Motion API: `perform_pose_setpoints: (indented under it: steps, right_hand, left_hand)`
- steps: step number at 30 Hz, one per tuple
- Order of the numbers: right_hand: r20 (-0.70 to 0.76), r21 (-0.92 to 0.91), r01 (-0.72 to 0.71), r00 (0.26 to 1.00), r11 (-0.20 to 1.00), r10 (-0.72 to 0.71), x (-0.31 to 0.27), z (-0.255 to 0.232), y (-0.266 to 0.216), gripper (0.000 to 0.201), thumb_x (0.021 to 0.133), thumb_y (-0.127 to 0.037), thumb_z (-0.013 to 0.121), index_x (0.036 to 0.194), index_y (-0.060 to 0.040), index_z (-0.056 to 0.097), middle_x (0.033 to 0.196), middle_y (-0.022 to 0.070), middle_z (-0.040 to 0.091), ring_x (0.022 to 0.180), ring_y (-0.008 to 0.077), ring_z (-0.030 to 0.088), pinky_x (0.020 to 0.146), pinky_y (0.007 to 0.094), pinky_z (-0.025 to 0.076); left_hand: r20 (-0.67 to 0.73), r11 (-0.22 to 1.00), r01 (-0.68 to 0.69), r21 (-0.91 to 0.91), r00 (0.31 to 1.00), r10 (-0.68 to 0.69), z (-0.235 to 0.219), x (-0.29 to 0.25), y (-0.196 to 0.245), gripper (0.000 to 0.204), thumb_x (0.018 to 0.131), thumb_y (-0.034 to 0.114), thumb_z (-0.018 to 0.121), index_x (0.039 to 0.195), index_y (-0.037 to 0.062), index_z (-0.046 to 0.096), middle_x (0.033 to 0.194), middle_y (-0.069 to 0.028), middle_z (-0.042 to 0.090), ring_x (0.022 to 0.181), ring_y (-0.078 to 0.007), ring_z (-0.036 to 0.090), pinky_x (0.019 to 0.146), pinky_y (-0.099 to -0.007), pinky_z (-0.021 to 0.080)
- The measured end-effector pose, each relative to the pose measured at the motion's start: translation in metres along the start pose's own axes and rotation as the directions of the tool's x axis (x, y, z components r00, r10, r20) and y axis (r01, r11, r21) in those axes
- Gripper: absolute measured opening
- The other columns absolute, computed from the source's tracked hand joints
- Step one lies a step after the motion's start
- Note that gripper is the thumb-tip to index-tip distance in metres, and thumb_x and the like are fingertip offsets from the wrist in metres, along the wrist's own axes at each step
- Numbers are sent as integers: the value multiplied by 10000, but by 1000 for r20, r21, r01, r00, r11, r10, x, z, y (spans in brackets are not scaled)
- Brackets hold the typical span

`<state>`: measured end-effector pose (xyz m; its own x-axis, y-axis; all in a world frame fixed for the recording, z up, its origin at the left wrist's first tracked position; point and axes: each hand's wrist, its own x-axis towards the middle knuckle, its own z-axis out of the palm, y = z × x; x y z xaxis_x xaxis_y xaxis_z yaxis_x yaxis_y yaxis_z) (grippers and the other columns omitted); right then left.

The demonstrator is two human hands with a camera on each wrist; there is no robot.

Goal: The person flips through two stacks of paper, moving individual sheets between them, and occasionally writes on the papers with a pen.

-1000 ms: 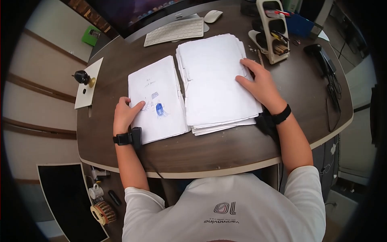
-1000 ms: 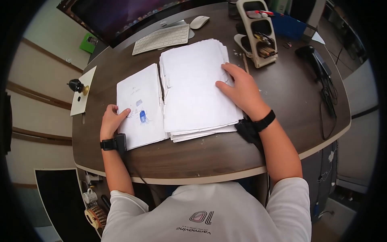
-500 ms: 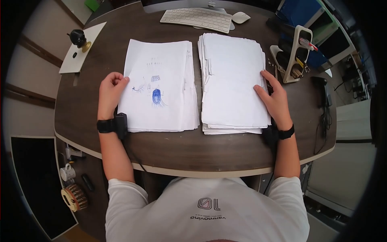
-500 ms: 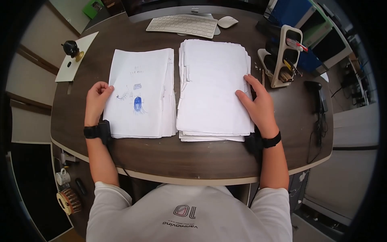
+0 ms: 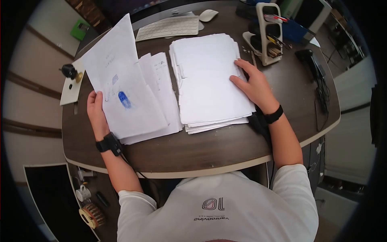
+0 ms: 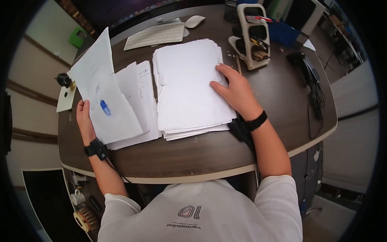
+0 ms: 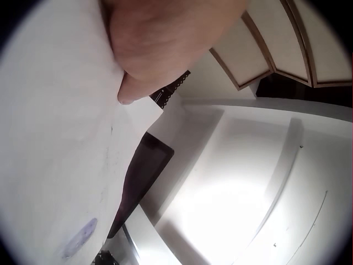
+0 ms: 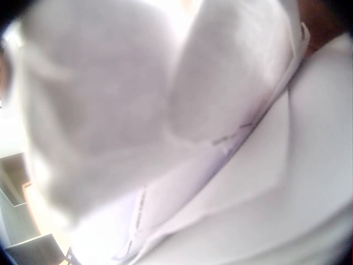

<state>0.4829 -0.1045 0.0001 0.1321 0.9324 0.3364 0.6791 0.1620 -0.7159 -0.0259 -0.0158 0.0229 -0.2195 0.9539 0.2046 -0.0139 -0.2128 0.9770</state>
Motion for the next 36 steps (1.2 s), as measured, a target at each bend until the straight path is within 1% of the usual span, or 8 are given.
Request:
perform_pose_setpoints:
  steps: [10,13,15,21,24,28,31,36]
  right_hand:
    - [12,8,35,999,999,-35,-2,-1,-2,548,912,-249,796,1373,14,659,1472,248,630,1332,399,627,1118,429,510]
    - [0,35,64,998,997,-64,2,6,7,526,917,-230,780,1359,30,661,1471,260,626,1336,405,622,1115,438,513]
    - [-20,17,79,997,997,-79,0,6,7,515,922,-222,770,1353,38,660,1468,266,626,1335,409,622,1112,440,516]
    - [-32,-7,96,995,995,-96,-2,7,6,471,960,-186,714,1359,55,646,1458,276,628,1311,421,633,1095,443,528]
    - [-18,41,57,998,998,-57,-2,-1,0,455,995,-184,681,1378,56,631,1425,290,640,1273,437,646,1074,450,535]
    - [-43,146,-53,997,988,60,1,-2,-9,459,1046,-242,653,1389,61,617,1345,314,668,1213,467,661,1039,472,541]
    - [-99,3,124,987,992,-124,-5,7,1,551,994,-296,734,1387,70,608,1335,306,669,1217,462,657,1054,474,535]
    - [-39,25,102,994,994,-101,-4,6,5,574,962,-243,756,1420,60,590,1423,292,632,1327,441,611,1133,445,496]
  left_hand:
    - [284,989,116,95,949,-138,188,-37,16,293,1060,120,634,1314,-10,564,926,-14,652,839,-64,584,771,-233,483]
    - [329,960,-30,280,942,-66,211,-50,9,382,1051,94,595,1413,-2,519,890,-18,643,825,-89,587,780,-260,496]
    - [289,811,-203,549,956,43,220,-64,12,375,1037,81,574,1404,5,577,915,-48,676,825,-120,598,794,-288,508]
    - [265,892,-177,415,962,68,207,-54,-25,286,1015,142,620,1219,-4,757,1072,-110,761,851,-167,630,825,-315,520]
    - [244,880,-66,471,968,-58,211,-67,-13,336,997,173,654,1268,1,752,1090,-119,758,894,-191,636,866,-324,519]
    - [305,823,-184,538,952,13,207,-78,-8,383,979,179,694,1311,-7,732,1126,-130,730,962,-205,627,906,-326,508]
    - [361,764,-304,569,927,100,207,-87,-7,527,965,171,727,1450,-8,631,1262,-160,651,1092,-261,615,967,-368,501]
    - [481,759,-384,526,870,106,206,-92,-4,651,979,164,718,1578,29,503,1593,-221,445,1472,-353,445,1220,-429,362]
